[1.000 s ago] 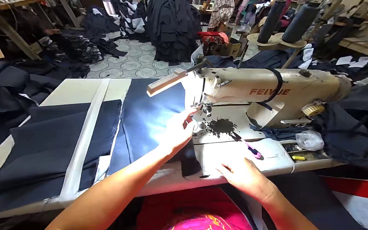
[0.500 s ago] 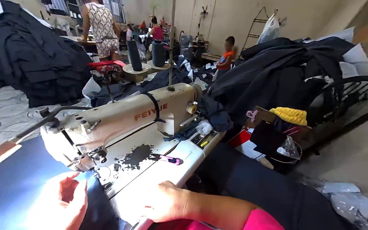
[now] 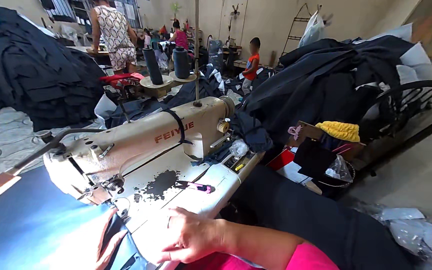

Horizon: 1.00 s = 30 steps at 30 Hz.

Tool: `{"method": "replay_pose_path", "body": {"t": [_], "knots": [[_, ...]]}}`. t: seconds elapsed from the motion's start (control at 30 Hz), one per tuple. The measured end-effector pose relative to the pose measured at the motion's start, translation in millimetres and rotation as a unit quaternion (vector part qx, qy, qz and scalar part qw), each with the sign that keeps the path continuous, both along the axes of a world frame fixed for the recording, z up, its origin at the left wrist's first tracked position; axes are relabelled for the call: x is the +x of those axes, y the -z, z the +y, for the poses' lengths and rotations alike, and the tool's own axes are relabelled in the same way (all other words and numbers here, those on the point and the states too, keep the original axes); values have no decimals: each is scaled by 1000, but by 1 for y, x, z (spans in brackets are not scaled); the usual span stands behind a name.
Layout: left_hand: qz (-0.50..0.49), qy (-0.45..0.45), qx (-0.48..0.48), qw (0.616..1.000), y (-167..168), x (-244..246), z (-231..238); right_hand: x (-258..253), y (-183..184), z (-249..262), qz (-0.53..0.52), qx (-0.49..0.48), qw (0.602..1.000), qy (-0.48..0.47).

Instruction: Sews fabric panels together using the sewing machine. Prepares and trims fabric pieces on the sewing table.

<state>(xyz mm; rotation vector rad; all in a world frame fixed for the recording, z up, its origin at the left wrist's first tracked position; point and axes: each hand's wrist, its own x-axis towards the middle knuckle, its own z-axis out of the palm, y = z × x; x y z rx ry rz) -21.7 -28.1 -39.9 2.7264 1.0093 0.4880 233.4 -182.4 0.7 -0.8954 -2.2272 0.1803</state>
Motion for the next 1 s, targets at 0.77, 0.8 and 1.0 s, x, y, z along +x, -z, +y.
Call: {"method": "replay_pose_path", "body": {"t": [0.77,0.8,1.0], "knots": [[62,-55,11,996,-14,14,-10,10,-20,30,-44,-33,998,-31],[59,-54,14,997,-14,14,-10,13,-22,33,-49,-33,998,-14],[64,-39,4,997,-16,13,-10,30,-26,63,-75,-63,993,59]]}}
